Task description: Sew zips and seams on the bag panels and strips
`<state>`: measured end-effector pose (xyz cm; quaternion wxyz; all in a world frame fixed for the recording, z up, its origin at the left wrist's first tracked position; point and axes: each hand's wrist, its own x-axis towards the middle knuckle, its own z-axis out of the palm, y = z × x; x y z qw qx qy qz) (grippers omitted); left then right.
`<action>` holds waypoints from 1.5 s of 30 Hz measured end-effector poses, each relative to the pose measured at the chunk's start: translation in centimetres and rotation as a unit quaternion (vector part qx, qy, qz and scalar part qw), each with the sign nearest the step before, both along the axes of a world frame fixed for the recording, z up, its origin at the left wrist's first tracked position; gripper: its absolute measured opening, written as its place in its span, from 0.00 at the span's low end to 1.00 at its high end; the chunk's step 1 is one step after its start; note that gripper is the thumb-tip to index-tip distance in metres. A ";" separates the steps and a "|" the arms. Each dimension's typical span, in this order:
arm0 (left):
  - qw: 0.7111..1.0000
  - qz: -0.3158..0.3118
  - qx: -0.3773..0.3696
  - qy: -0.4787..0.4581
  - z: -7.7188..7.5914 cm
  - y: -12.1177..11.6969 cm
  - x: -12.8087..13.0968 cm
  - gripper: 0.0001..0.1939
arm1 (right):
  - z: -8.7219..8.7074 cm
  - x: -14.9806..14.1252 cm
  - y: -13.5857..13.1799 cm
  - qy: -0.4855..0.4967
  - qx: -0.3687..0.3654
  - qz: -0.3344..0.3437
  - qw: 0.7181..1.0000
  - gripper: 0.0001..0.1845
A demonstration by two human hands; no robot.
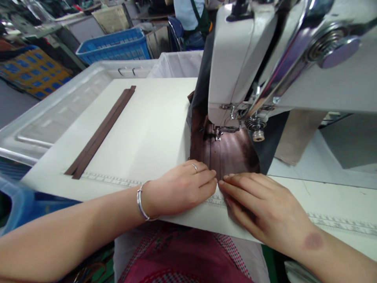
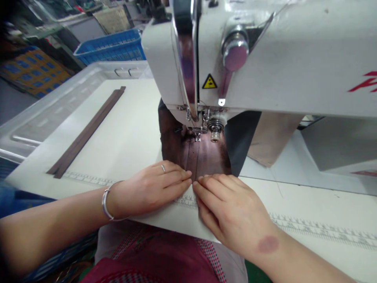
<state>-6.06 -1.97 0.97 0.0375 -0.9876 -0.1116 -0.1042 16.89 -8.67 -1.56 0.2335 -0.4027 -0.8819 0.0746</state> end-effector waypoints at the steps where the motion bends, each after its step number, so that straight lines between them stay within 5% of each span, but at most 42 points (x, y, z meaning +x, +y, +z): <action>1: 1.000 -0.004 -0.005 -0.002 0.0 0.1 -0.1 0.12 | 0.0 0.0 0.0 -0.004 -0.002 0.001 1.000 0.17; 45: 0.995 0.100 0.014 -0.024 -2.9 9.1 1.8 0.08 | -0.1 0.2 8.0 -0.085 -0.020 -0.084 0.993 0.23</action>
